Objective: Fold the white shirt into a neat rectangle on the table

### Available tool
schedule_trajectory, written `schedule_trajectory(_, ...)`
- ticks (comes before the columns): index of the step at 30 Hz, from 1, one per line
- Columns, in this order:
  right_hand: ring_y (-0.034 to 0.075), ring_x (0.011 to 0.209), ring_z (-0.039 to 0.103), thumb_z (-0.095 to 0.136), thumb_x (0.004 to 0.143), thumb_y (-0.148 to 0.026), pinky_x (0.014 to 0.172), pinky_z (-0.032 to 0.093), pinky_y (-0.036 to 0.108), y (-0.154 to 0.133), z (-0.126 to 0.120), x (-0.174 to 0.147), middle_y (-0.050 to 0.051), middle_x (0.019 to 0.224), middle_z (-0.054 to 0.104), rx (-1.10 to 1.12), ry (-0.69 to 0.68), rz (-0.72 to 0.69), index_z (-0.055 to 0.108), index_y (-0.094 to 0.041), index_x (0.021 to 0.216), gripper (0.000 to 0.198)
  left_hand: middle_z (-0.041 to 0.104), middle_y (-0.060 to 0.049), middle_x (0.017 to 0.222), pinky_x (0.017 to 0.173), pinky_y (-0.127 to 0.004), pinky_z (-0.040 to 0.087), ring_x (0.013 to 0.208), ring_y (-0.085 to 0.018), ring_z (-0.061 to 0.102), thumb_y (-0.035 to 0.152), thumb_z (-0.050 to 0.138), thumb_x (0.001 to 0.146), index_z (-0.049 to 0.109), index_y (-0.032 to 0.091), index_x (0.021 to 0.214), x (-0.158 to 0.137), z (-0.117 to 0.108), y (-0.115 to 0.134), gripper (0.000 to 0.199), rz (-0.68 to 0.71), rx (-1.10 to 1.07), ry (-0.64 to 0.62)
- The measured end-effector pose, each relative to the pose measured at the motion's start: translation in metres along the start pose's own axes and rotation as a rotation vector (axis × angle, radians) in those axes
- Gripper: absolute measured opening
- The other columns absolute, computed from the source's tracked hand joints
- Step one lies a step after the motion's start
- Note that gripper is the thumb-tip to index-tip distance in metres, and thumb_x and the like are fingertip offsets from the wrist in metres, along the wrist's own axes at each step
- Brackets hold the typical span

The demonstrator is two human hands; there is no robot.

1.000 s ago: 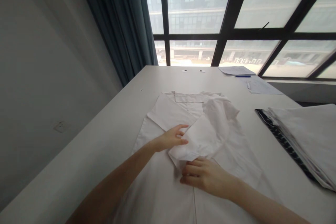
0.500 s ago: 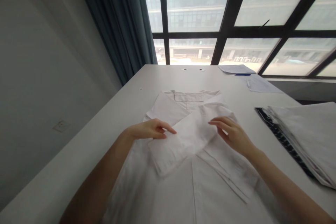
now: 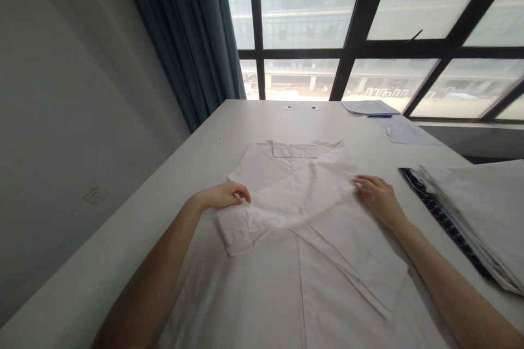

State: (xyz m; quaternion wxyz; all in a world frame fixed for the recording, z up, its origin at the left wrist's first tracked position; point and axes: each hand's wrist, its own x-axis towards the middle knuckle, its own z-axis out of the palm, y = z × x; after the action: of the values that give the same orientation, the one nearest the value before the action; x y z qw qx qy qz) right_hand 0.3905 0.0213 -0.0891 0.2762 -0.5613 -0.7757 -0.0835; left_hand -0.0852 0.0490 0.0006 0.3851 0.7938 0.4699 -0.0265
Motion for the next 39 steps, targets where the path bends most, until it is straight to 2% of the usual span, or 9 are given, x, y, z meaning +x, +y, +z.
schedule_trajectory(3, 0.026, 0.104, 0.061, 0.046, 0.087, -0.026, 0.088, 0.049, 0.042, 0.001, 0.002, -0.001, 0.012, 0.116, 0.065, 0.073, 0.023, 0.057, 0.065, -0.021, 0.109, 0.030, 0.062, -0.005, 0.095, 0.072, -0.024, 0.043, 0.086, -0.019, 0.056, 0.030, 0.051, 0.069, 0.059, 0.015, 0.102, -0.001, 0.000, -0.008, 0.037, -0.066, -0.015, 0.060)
schedule_trajectory(9, 0.023, 0.096, 0.063, 0.050, 0.086, -0.029, 0.085, 0.051, 0.037, 0.002, 0.001, -0.002, 0.010, 0.113, 0.063, 0.168, 0.081, 0.122, 0.061, -0.020, 0.117, 0.033, 0.060, -0.003, 0.091, 0.066, -0.025, 0.042, 0.080, -0.019, 0.056, 0.042, 0.060, 0.066, 0.051, 0.015, 0.111, 0.001, 0.005, -0.010, 0.053, -0.145, 0.002, 0.026)
schedule_trajectory(16, 0.020, 0.077, 0.062, 0.049, 0.086, -0.031, 0.073, 0.051, 0.035, 0.005, -0.001, 0.003, 0.008, 0.094, 0.063, 0.130, 0.112, 0.223, 0.066, -0.019, 0.094, 0.023, 0.056, -0.001, 0.079, 0.063, -0.024, 0.037, 0.074, -0.017, 0.052, 0.053, 0.052, 0.076, 0.056, 0.016, 0.080, 0.003, 0.002, -0.010, 0.038, 0.005, 0.094, -0.048)
schedule_trajectory(22, 0.022, 0.080, 0.061, 0.047, 0.086, -0.026, 0.072, 0.049, 0.034, 0.001, -0.005, 0.005, 0.008, 0.092, 0.063, 0.013, 0.039, 0.182, 0.065, -0.019, 0.096, 0.022, 0.060, -0.009, 0.118, 0.082, -0.026, 0.042, 0.105, -0.024, 0.054, 0.059, 0.052, 0.078, 0.053, 0.017, 0.116, -0.003, 0.001, -0.006, 0.057, -0.041, -0.032, -0.001)
schedule_trajectory(27, 0.022, 0.075, 0.059, 0.047, 0.087, -0.023, 0.069, 0.044, 0.033, 0.007, -0.014, 0.007, 0.009, 0.093, 0.065, -0.214, -0.012, 0.063, 0.066, -0.019, 0.088, 0.020, 0.056, -0.011, 0.130, 0.088, -0.027, 0.042, 0.114, -0.026, 0.052, 0.060, 0.053, 0.077, 0.049, 0.018, 0.126, -0.008, -0.001, -0.009, 0.065, -0.071, -0.031, 0.021)
schedule_trajectory(31, 0.022, 0.077, 0.059, 0.046, 0.087, -0.021, 0.073, 0.044, 0.034, 0.017, -0.019, 0.008, 0.008, 0.092, 0.065, -0.263, -0.049, 0.009, 0.066, -0.018, 0.087, 0.020, 0.061, -0.009, 0.120, 0.082, -0.026, 0.044, 0.106, -0.024, 0.055, 0.057, 0.056, 0.075, 0.054, 0.017, 0.119, -0.006, 0.000, -0.010, 0.060, -0.066, -0.023, 0.002)
schedule_trajectory(34, 0.024, 0.084, 0.059, 0.048, 0.084, -0.019, 0.076, 0.045, 0.036, 0.017, -0.020, 0.009, 0.009, 0.093, 0.065, -0.241, -0.069, 0.002, 0.067, -0.017, 0.088, 0.019, 0.064, -0.007, 0.102, 0.066, -0.023, 0.044, 0.087, -0.021, 0.059, 0.055, 0.059, 0.071, 0.057, 0.016, 0.110, -0.004, 0.003, -0.006, 0.056, -0.099, -0.031, -0.076)
schedule_trajectory(37, 0.027, 0.093, 0.058, 0.048, 0.080, -0.013, 0.081, 0.046, 0.040, 0.007, -0.020, 0.009, 0.011, 0.100, 0.064, -0.201, -0.066, 0.002, 0.068, -0.016, 0.096, 0.026, 0.061, -0.003, 0.085, 0.050, -0.021, 0.036, 0.068, -0.016, 0.055, 0.054, 0.060, 0.068, 0.057, 0.015, 0.109, -0.005, 0.004, 0.000, 0.057, -0.138, -0.075, -0.128)
schedule_trajectory(39, 0.028, 0.099, 0.058, 0.047, 0.078, -0.010, 0.084, 0.046, 0.042, -0.007, -0.021, 0.009, 0.012, 0.106, 0.064, -0.144, -0.084, -0.027, 0.067, -0.017, 0.102, 0.032, 0.058, -0.001, 0.081, 0.048, -0.021, 0.034, 0.064, -0.015, 0.052, 0.050, 0.062, 0.066, 0.057, 0.015, 0.107, -0.005, 0.004, 0.002, 0.055, -0.150, -0.082, -0.128)
